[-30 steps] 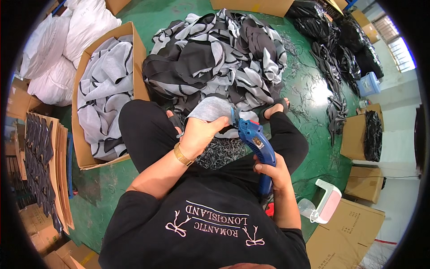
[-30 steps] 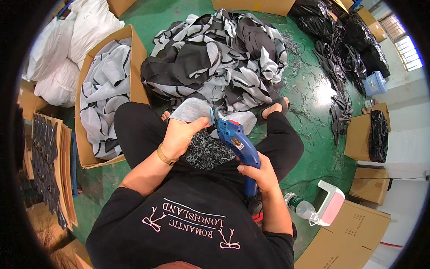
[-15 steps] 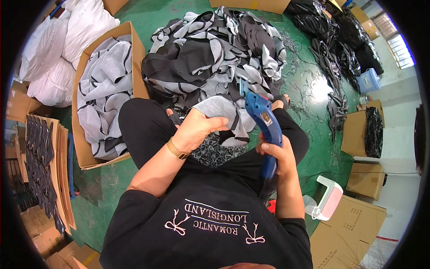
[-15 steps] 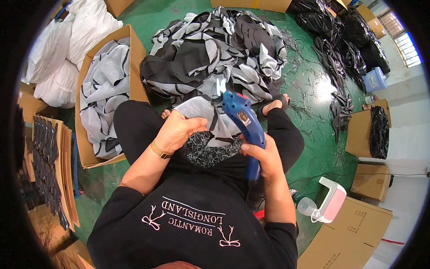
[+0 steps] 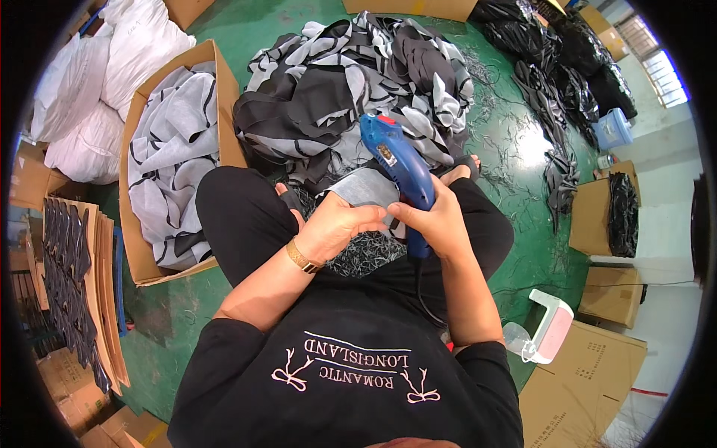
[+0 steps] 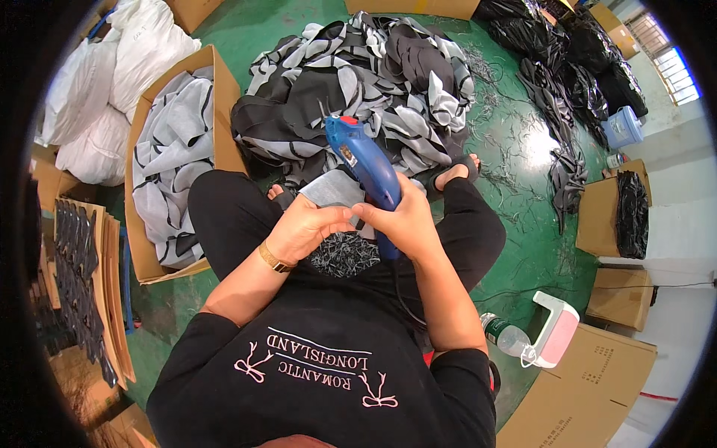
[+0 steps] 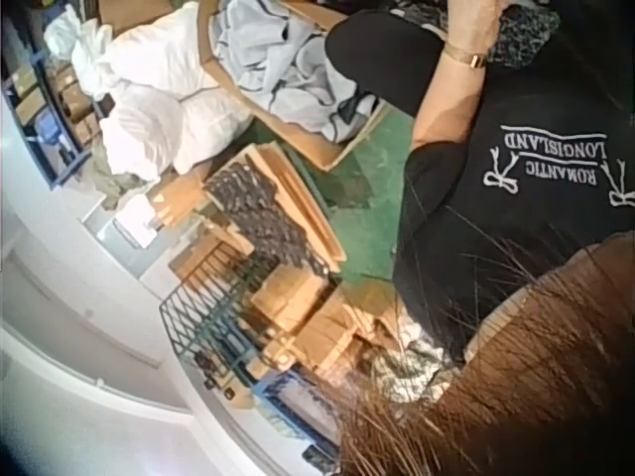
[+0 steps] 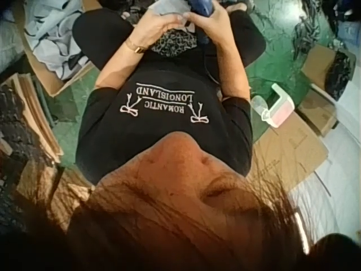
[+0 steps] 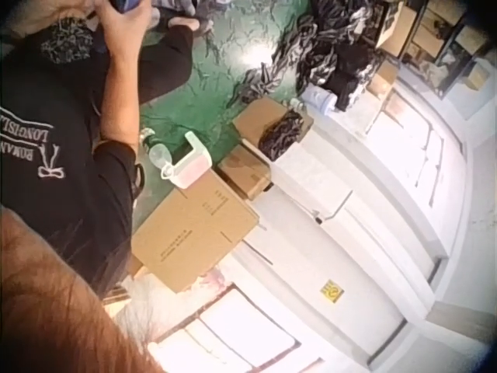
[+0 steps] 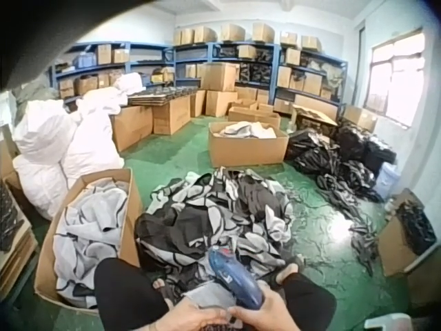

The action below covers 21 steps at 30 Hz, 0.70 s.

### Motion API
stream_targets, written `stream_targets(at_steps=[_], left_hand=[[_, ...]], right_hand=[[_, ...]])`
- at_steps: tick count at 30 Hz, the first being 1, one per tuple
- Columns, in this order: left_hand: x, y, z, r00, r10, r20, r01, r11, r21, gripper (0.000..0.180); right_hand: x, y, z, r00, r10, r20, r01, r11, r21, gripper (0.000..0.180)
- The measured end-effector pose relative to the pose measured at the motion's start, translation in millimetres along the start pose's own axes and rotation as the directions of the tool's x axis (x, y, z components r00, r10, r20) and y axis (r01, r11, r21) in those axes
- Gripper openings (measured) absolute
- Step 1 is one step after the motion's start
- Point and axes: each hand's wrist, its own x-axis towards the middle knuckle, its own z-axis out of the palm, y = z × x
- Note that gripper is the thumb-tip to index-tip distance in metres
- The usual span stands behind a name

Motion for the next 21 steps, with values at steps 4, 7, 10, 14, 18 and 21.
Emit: stream_targets(at_steps=[4, 7, 10, 14, 18, 21], left_hand=[[-1, -1, -4, 1.0, -0.028, 0.006, 0.029, 0.999, -0.044, 0.034], [-1, -2, -3, 0.999, -0.033, 0.01, 0.033, 0.996, -0.083, 0.032], [0, -3, -1, 0.999, -0.037, -0.013, 0.035, 0.996, -0.079, 0.033], [1, -3, 0, 1.0, -0.012, -0.012, 0.011, 0.996, -0.083, 0.034], [3, -5, 0, 0.998, 0.023, -0.059, -0.029, 0.994, -0.11, 0.034], [3, -6, 0, 0.996, 0.033, -0.077, -0.043, 0.991, -0.126, 0.033]], right_hand=[[1, 0, -1, 0.993, 0.092, 0.072, -0.102, 0.983, 0.153, 0.047], [1, 8, -1, 0.995, 0.084, 0.048, -0.093, 0.966, 0.241, 0.038], [1, 9, -1, 0.994, 0.091, 0.053, -0.102, 0.962, 0.255, 0.046], [0, 9, -1, 0.992, 0.11, 0.054, -0.12, 0.96, 0.252, 0.047], [-7, 11, 6, 0.999, 0.025, 0.038, -0.03, 0.991, 0.133, 0.056], [-8, 10, 10, 0.999, 0.044, -0.015, -0.044, 0.999, -0.002, 0.056]])
